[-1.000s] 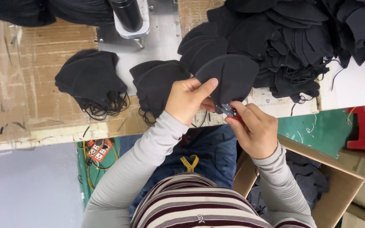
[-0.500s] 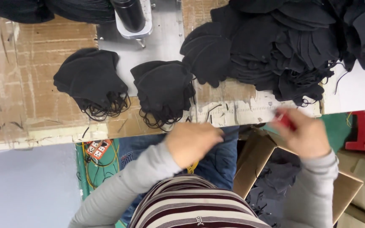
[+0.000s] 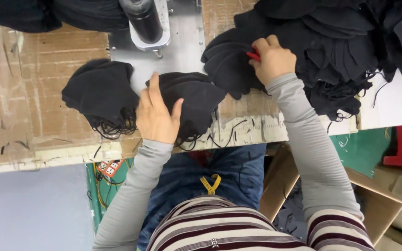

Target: Trimming and sorting components of black fabric face masks at a production workstation.

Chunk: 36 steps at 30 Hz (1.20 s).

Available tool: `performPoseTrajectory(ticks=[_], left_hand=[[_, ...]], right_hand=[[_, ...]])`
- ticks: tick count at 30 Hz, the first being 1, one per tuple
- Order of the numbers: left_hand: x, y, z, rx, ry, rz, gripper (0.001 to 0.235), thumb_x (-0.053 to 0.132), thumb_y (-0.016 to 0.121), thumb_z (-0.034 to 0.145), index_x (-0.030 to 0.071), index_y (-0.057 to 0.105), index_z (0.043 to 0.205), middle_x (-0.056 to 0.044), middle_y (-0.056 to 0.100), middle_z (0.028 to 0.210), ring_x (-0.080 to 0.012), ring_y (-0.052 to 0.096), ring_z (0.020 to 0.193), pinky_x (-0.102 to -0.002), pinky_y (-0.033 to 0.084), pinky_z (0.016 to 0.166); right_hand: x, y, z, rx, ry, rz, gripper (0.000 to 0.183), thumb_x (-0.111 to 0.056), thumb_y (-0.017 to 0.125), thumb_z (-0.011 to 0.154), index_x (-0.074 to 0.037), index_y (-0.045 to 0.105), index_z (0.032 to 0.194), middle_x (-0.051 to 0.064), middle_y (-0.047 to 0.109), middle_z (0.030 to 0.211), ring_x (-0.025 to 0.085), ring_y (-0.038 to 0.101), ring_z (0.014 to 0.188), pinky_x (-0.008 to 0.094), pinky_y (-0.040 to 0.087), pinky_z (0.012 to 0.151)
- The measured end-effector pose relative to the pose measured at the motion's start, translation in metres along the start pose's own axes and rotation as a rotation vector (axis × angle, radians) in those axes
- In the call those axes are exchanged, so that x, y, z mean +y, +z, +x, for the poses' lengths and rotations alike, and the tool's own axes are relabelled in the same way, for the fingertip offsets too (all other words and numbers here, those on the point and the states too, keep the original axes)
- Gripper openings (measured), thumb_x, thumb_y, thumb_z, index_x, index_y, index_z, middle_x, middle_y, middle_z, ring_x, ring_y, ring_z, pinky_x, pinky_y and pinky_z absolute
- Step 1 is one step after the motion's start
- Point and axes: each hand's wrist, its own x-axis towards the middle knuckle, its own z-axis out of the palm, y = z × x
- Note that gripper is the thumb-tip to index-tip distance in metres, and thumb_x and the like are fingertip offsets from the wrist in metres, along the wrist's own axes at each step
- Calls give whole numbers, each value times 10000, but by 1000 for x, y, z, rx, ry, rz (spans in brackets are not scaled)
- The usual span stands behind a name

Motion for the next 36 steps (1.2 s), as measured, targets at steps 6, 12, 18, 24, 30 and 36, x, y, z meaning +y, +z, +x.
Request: performPoseTrajectory(ticks=[6,12,18,24,30,36], left_hand=[[21,-1,16,78,194,-355,613,226,798,1033,117,418,1501,-135,593,1346,-304,603,1247,-388,504,1088],[64,27,56,-204,72,-1072,952,205,894,903,4,233,1558,-192,521,1391,-258,549,1282,-398,495,1036],[79,-18,52,-301,-136,-1284,663,-32,706,898,31,411,1488,-46,714,1149,-98,721,1011,-209,607,886],[-6,12,8,-144,-484,-1266,686,-129,702,918,41,437,1526,-106,719,1043,-132,693,904,-230,561,764],[-22,30,-12,-68,-116,-217,881,83,870,844,79,372,1571,-228,657,1200,-433,667,1008,-470,557,846],[5,0,-5,-43,-77,-34,985,184,868,756,59,326,1569,-207,468,1425,-420,491,1241,-528,419,1003]], right_hand=[[57,-21,-13,167,-193,454,259,-109,847,937,-23,684,1119,112,721,997,270,701,894,367,558,770],[31,-116,-41,-114,135,1225,110,-36,751,1006,-12,661,1063,33,616,786,38,458,583,211,330,537],[10,-107,-38,-114,137,1261,118,-45,723,1011,-20,683,1119,-10,642,842,37,460,604,199,330,528],[22,-18,1,172,-205,500,272,-144,839,962,-45,716,1183,96,727,1052,263,706,948,353,558,836],[-13,14,17,7,-31,120,547,-280,914,719,-115,699,1195,126,669,1133,403,685,880,485,543,735],[6,20,10,144,-35,161,361,-238,889,811,-131,728,1116,78,700,1084,364,700,913,467,556,759]])
